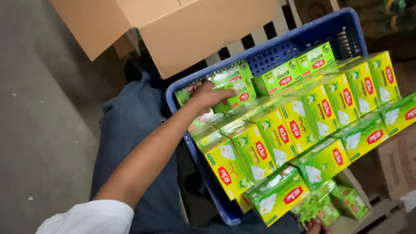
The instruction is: The person transfers small green and yellow boxes from a blue plastic crate into a larger cardboard box. They arrange the boxes in neat rows and layers, filling the cardboard box and closing its flaps at the end.
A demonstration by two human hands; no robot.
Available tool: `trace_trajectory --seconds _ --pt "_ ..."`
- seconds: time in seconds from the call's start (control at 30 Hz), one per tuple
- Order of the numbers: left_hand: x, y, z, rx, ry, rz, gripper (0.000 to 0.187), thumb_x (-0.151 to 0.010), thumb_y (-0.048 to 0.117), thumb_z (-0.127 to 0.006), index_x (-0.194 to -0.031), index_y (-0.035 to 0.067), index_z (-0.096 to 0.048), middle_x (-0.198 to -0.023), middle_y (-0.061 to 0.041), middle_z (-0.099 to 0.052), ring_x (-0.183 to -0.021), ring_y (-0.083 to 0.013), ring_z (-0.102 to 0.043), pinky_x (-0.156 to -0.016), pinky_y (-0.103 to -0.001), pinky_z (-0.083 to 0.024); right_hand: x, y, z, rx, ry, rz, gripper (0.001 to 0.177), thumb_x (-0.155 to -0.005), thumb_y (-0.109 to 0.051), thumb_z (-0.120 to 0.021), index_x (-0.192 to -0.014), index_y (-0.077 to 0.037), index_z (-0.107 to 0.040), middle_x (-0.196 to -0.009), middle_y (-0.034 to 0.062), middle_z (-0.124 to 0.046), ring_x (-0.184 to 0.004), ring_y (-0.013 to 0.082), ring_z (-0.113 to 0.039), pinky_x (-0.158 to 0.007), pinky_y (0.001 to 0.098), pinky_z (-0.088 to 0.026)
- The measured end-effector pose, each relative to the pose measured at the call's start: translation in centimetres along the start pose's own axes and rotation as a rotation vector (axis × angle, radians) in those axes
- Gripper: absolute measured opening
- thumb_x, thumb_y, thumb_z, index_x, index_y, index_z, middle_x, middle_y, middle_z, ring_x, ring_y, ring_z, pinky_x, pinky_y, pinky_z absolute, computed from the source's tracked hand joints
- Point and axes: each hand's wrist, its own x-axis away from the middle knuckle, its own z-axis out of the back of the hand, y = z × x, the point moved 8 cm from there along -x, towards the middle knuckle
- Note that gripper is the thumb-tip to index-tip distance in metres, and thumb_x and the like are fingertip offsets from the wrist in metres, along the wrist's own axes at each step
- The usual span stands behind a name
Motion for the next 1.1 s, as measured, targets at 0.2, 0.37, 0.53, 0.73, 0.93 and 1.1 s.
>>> trace_trajectory --seconds 0.2,0.37,0.53,0.73,0.93,1.1 --pt "1.6 0.6 0.3 0.096 0.091 -0.117 0.120 -0.070 0.063 -0.082 -0.165 0.003 -0.041 -0.102 -0.004 -0.079 -0.095 -0.0134 -0.067 -0.065 -0.035 -0.046 1.8 -3.0 0.5 -0.085 0.033 -0.037 0.012 -0.112 -0.008 -0.069 -0.117 -0.009 -0.080 -0.103 0.0097 -0.081 -0.088 0.0201 -0.080 -0.078 0.0288 -0.061" --pt "5.4 3.4 -0.4 0.285 -0.037 -0.201 0.073 -0.076 0.051 -0.084 -0.132 0.013 -0.059 -0.107 -0.002 -0.069 -0.084 -0.0121 -0.064 -0.072 -0.029 -0.052 1.9 -3.3 0.7 -0.090 0.079 0.003 0.008 -0.115 -0.010 -0.073 -0.118 -0.009 -0.080 -0.109 0.0091 -0.081 -0.094 0.0193 -0.077 -0.086 0.0346 -0.063" --pt "7.4 4.1 -2.3 0.274 -0.145 -0.358 0.086 -0.076 0.046 -0.088 -0.147 0.015 -0.049 -0.173 -0.020 -0.036 -0.092 -0.0130 -0.072 -0.080 -0.027 -0.058 1.4 -2.2 0.6 -0.395 0.051 -0.109 0.019 -0.118 -0.009 -0.066 -0.134 -0.008 -0.076 -0.118 0.0100 -0.078 -0.099 0.0183 -0.078 -0.081 0.0296 -0.065" --pt "15.0 4.7 -6.3 0.021 -0.178 -0.540 0.103 -0.077 0.053 -0.099 -0.158 0.006 -0.055 -0.154 -0.020 -0.058 -0.119 -0.0266 -0.068 -0.104 -0.042 -0.063 3.1 -9.0 2.0 -0.513 0.040 0.039 0.019 -0.118 0.000 -0.069 -0.136 0.002 -0.072 -0.121 0.0232 -0.073 -0.106 0.0310 -0.076 -0.085 0.0383 -0.062" --pt "21.3 7.0 -13.6 -0.044 -0.340 -0.646 0.097 -0.080 0.042 -0.098 -0.159 0.009 -0.052 -0.153 -0.024 -0.057 -0.110 -0.0306 -0.070 -0.081 -0.040 -0.068 3.2 -17.3 6.2 -0.540 -0.046 0.156 0.022 -0.117 -0.001 -0.069 -0.139 0.002 -0.072 -0.129 0.0242 -0.075 -0.118 0.0315 -0.074 -0.092 0.0381 -0.063" --pt "27.1 8.0 -20.6 -0.312 -0.394 -0.743 0.102 -0.081 0.040 -0.093 -0.164 0.012 -0.043 -0.138 -0.029 -0.070 -0.121 -0.0471 -0.075 -0.103 -0.052 -0.061 4.8 -24.0 11.7 -0.399 -0.051 0.438 0.079 -0.095 -0.013 -0.087 -0.163 0.000 -0.048 -0.166 0.0225 -0.042 -0.146 0.0370 -0.054 -0.109 0.0450 -0.054"
